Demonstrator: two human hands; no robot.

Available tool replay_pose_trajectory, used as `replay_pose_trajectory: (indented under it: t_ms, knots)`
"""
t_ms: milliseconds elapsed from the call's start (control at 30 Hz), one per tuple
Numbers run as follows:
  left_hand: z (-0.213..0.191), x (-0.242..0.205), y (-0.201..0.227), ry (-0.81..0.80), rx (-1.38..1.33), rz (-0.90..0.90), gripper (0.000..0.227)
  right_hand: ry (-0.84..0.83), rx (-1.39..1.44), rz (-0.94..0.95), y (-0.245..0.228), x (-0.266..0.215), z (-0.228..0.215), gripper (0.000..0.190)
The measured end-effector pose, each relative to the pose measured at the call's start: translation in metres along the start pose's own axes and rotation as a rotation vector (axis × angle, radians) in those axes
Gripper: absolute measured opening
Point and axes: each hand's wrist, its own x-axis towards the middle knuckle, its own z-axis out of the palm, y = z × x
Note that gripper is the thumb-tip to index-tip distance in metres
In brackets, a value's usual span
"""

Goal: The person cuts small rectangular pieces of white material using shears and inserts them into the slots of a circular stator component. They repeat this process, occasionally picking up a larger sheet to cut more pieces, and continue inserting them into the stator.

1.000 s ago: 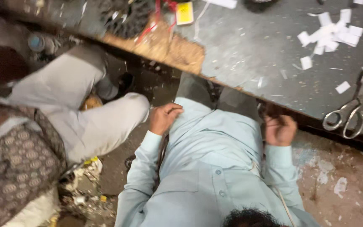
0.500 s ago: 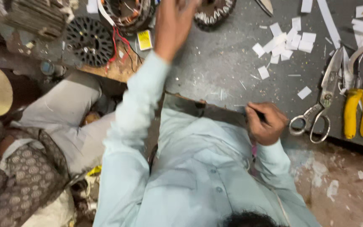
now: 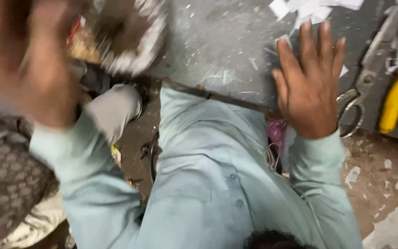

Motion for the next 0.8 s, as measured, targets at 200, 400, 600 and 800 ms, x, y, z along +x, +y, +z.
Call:
replay_pose_trajectory:
  t_ms: [200, 400, 600, 800]
  knots:
    - [-0.039, -0.089, -0.011, -0.017, -0.058, -0.015, 0.009, 0.055, -0.054, -0.079, 0.015, 0.062, -0.015, 0.062]
    - [-0.079, -0.126, -0.037, 0.098, 0.004, 0.069, 0.021, 0.067, 0.005, -0.148, 0.020, 0.058, -0.010, 0.045]
    - [-0.084, -0.157, -0.076, 0.122, -0.073, -0.003, 0.012, -0.056, 0.001, 0.004, 0.046, 0.045, 0.010, 0.039]
    - [-0.069, -0.138, -0.039, 0.121, -0.137, 0.065, 0.005, 0.186, -0.151, -0.289, 0.025, 0.063, -0.001, 0.047]
